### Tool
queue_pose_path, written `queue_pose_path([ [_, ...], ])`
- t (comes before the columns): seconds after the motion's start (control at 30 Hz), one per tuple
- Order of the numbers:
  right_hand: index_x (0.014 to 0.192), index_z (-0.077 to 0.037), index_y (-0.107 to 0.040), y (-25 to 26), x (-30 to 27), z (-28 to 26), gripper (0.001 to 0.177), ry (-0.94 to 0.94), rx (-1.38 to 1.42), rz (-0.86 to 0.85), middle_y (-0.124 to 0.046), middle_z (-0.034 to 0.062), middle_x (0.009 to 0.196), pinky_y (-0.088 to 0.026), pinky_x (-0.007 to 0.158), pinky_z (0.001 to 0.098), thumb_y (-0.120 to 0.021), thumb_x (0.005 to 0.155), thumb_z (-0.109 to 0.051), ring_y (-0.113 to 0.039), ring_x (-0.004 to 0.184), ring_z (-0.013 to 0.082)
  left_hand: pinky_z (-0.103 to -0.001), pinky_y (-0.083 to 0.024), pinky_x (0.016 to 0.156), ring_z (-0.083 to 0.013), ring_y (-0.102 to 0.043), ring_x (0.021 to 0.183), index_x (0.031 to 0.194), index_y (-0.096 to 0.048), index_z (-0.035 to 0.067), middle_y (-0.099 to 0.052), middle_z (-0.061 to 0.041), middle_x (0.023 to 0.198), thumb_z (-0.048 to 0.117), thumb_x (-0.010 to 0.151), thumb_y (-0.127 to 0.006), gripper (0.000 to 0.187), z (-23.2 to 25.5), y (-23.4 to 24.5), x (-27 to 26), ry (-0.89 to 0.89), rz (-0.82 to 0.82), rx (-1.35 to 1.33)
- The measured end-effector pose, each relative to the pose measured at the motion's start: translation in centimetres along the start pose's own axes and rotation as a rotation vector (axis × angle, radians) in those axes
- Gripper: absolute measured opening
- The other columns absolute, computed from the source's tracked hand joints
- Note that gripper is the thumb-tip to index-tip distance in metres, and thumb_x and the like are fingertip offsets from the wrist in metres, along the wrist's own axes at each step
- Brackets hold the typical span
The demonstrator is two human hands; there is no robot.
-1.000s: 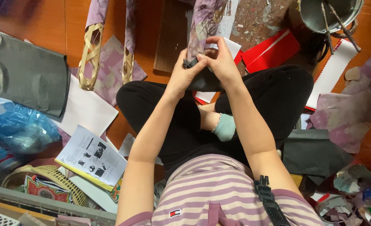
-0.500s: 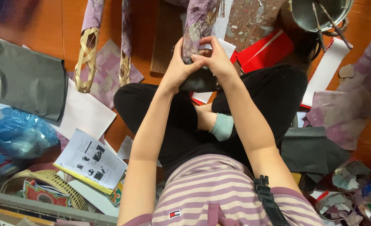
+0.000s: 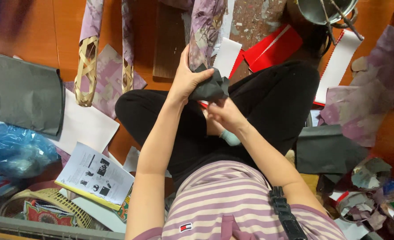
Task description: Crafting a paper-mache giraffe by cutting and wrapping paper strips and tape around its legs
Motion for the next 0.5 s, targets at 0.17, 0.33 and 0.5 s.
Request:
queue_pose_path([
  [0.17,0.111,-0.01,-0.064,-0.2,3.0,-1.9,0.033,0.112,0.124,0.158,-0.059,-0.0007,0.079,-0.04,0.045,0.0203,-0.09,0.092,-0.014,-0.044,0.053,0.0057,-0.041,-0.042,0.123,-0.0302,-0.056,0.147,0.169,-0.037,0.016,-0.056,-0.02,0.161,0.028,0.072,-0.104,0.119,-0.5,-0.1,0.0,0.031,0.028,0.044],
  [0.33,0.104,-0.01,-0.069,0.0,4.7,-3.0,0.025,-0.019,0.089,0.273,-0.064,-0.0018,0.075,-0.052,0.048,0.0201,-0.091,0.091,-0.006,-0.059,0.055,0.0077,-0.048,-0.046,0.116,-0.0361,-0.061,0.141,0.17,-0.041,0.021,-0.063,-0.025,0.152,0.032,0.073,-0.11,0.119,-1.6,-0.2,0.1,0.083,0.051,0.054],
  [0.5,0.121,-0.006,-0.071,-1.3,2.2,-5.3,0.035,-0.098,0.072,0.19,-0.076,0.0066,0.096,-0.069,0.093,0.0385,-0.087,0.089,-0.004,-0.08,0.089,0.0177,-0.047,-0.048,0.111,-0.0346,-0.063,0.134,0.167,-0.046,0.022,-0.066,-0.023,0.146,0.029,0.073,-0.11,0.114,-2.8,0.5,0.7,0.073,0.038,0.076],
])
Point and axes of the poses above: each hand's wrist, its own x-axis towards the middle knuckle, its own y-axis out of the back of the hand, z = x × y, the point moved 3 cm from there along x, towards the middle knuckle
